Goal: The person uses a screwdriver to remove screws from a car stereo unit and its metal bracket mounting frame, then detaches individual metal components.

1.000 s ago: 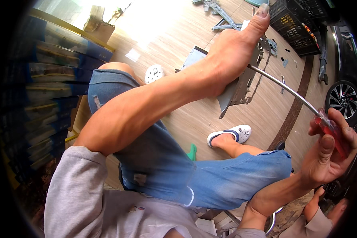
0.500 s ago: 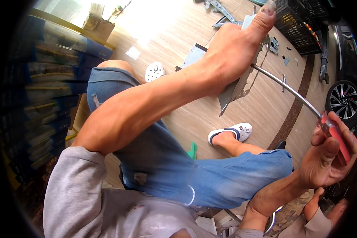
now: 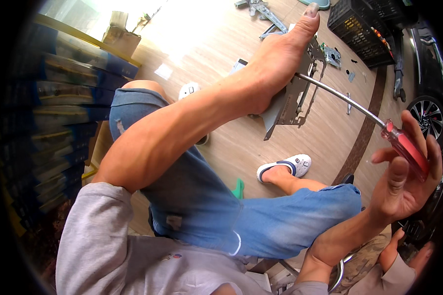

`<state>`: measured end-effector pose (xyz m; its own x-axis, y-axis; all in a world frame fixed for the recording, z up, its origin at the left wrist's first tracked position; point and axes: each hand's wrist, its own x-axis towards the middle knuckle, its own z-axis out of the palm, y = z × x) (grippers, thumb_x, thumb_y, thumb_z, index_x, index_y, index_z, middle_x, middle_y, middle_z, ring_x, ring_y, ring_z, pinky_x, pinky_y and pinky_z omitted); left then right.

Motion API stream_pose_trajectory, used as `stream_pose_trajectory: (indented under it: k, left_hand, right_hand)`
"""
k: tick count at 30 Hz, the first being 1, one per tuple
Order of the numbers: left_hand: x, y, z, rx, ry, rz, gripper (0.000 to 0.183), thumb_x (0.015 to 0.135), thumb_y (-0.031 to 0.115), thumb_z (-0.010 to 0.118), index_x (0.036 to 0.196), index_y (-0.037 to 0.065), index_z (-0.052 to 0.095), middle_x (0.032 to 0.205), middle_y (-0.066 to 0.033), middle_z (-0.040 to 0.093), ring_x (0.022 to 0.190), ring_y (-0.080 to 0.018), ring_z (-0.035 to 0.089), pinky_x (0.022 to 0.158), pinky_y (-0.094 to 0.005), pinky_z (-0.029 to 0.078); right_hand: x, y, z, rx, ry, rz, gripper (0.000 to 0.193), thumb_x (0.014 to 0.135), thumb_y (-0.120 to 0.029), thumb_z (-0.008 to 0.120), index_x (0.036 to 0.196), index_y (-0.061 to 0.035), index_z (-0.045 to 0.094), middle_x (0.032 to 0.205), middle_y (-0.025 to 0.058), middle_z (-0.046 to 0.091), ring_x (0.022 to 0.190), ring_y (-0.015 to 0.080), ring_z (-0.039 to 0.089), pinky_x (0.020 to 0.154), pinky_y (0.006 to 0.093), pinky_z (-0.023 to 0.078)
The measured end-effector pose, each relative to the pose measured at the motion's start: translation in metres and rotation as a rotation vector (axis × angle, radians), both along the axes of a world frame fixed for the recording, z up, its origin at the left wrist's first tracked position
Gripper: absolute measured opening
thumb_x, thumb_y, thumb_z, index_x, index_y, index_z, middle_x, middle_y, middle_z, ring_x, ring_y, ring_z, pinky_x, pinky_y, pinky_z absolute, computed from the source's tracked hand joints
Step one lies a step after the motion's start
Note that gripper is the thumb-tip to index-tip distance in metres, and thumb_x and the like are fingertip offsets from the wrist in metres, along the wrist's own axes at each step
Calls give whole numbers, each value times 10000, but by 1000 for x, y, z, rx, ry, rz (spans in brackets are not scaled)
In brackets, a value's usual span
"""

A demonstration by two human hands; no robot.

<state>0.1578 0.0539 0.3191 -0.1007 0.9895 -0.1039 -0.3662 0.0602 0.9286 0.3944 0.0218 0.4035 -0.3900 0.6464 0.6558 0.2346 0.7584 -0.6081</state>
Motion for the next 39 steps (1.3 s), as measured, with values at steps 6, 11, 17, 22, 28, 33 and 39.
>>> stream_pose_trajectory:
  k: [6,11,17,22,28,33,39]
  left_hand:
    - [-12,-26,32,83,296,-46,913,1019,702,294,1428,-92,482,1416,-216,541,1307,-263,472,1118,-349,335]
    - [-12,-34,48,285,342,88,949,1009,727,255,1440,-91,468,1443,-255,512,1353,-313,453,1143,-363,314]
    - [-9,-30,43,292,280,103,931,1001,732,272,1408,-77,491,1389,-240,535,1288,-300,476,1097,-365,343]
    - [-7,-30,37,264,214,82,917,995,737,287,1381,-65,511,1344,-228,553,1234,-289,495,1058,-367,367]
    - [-5,-24,34,224,134,58,901,988,742,304,1349,-51,534,1289,-213,576,1169,-276,518,1012,-369,396]
    - [-5,-24,33,191,76,42,888,982,747,318,1322,-39,554,1244,-201,594,1115,-265,537,974,-370,421]
    - [-6,-26,33,164,37,29,872,975,752,335,1290,-24,577,1190,-186,617,1050,-252,559,927,-372,450]
  right_hand:
    - [24,-7,10,-163,-29,46,433,970,-138,678,1325,-78,437,1215,391,605,668,186,694,486,194,498]
    - [23,-11,14,-91,-68,-4,376,956,-111,693,1242,-83,451,1169,372,629,686,193,706,497,205,529]
    - [25,-16,14,-5,-102,-42,361,927,-141,735,1165,-49,480,1100,392,638,831,299,727,703,305,624]
    - [17,-18,13,-10,-97,-48,357,921,-155,748,1146,-42,495,1081,395,642,860,311,722,769,324,608]
    - [14,-17,10,-51,-66,-28,348,923,-147,748,1135,-68,483,1112,358,649,897,294,716,821,334,590]
    - [11,-21,9,-93,-80,-60,369,927,-170,746,1116,-82,442,1137,341,645,929,291,712,838,334,584]
    - [3,-23,9,-117,104,-17,312,859,-49,781,1081,48,585,921,159,623,914,408,690,836,478,594]
